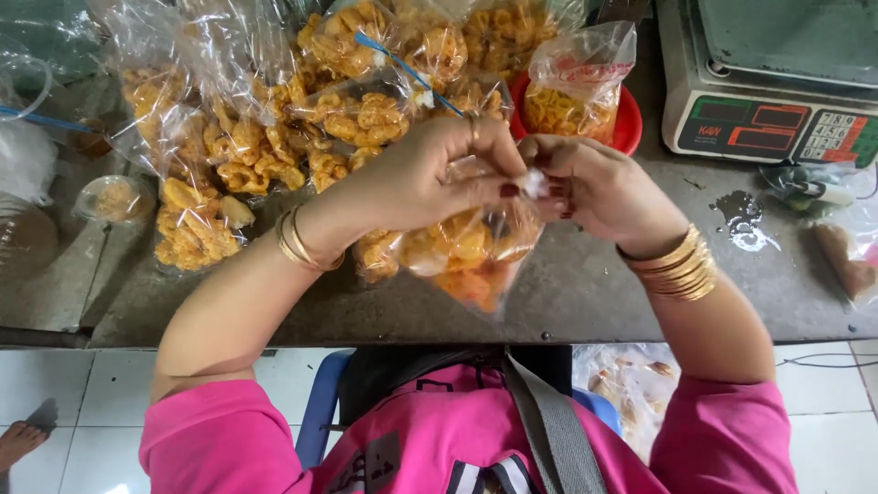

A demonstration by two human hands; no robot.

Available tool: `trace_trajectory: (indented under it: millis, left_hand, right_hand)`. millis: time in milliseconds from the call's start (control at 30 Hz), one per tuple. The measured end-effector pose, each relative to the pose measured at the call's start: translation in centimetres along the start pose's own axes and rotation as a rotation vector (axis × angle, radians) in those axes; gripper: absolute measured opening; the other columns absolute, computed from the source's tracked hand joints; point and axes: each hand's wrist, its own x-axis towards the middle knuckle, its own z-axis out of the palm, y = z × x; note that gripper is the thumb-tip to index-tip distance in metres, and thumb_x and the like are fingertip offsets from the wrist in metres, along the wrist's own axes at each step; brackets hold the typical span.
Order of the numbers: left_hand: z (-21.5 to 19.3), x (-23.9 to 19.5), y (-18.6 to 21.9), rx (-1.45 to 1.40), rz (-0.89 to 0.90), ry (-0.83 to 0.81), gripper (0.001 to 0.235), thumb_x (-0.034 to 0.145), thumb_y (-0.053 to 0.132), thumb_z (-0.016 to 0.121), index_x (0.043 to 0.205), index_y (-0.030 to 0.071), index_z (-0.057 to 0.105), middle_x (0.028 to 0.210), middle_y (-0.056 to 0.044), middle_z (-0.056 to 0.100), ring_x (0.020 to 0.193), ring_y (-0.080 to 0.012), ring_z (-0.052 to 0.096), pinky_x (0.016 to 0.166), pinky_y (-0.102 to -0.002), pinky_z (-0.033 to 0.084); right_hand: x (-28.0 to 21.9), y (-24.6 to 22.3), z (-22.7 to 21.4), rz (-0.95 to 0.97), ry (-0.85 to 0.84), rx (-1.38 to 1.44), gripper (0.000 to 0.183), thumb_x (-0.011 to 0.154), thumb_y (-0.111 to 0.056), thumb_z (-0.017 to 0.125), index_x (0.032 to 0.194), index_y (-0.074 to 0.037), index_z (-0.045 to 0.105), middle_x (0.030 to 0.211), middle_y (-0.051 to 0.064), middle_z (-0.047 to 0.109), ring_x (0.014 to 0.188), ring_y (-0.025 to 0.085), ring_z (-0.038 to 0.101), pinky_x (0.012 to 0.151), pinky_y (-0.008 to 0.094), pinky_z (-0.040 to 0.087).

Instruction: Manually sealing plastic bags of snacks using rubber bands at a high-efficiency pace.

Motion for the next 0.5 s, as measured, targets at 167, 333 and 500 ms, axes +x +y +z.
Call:
trace_trajectory:
  millis: [167,333,500]
  left_hand:
    - [2.6,-0.2,-0.2,0.387,0.017,0.055,0.009,0.096,0.007,0.069,0.087,0.006,0.066,0.07,-0.003,0.069,0.055,-0.0092,0.062,0.052,-0.017,0.052]
    - [6.4,-2.0,-4.9,0.504,-0.099,0.25,0.011,0.092,0.023,0.064,0.098,0.013,0.063,0.08,-0.002,0.074,0.076,-0.0231,0.072,0.07,-0.039,0.056]
    - [7.6,-4.8,-7.6,0.259,-0.243,0.353,0.022,0.094,0.019,0.06,0.115,0.014,0.061,0.098,-0.011,0.074,0.098,-0.033,0.072,0.084,-0.042,0.058]
  right_hand:
    - [-1.9,-2.2,-0.8,0.027,-0.005,-0.315,0.016,0.093,0.006,0.073,0.104,0.01,0.061,0.125,0.03,0.059,0.106,0.035,0.067,0.098,0.041,0.06]
    - [-2.6,-7.3,4.3,0.317,0.168,-0.448,0.016,0.095,-0.007,0.056,0.106,-0.005,0.067,0.084,0.009,0.065,0.06,0.022,0.059,0.056,0.033,0.047]
    - [-2.9,-6.6,3.9,0.241,0.071,-0.454,0.022,0.092,-0.008,0.062,0.11,-0.003,0.074,0.094,0.015,0.078,0.061,0.035,0.071,0.053,0.04,0.057]
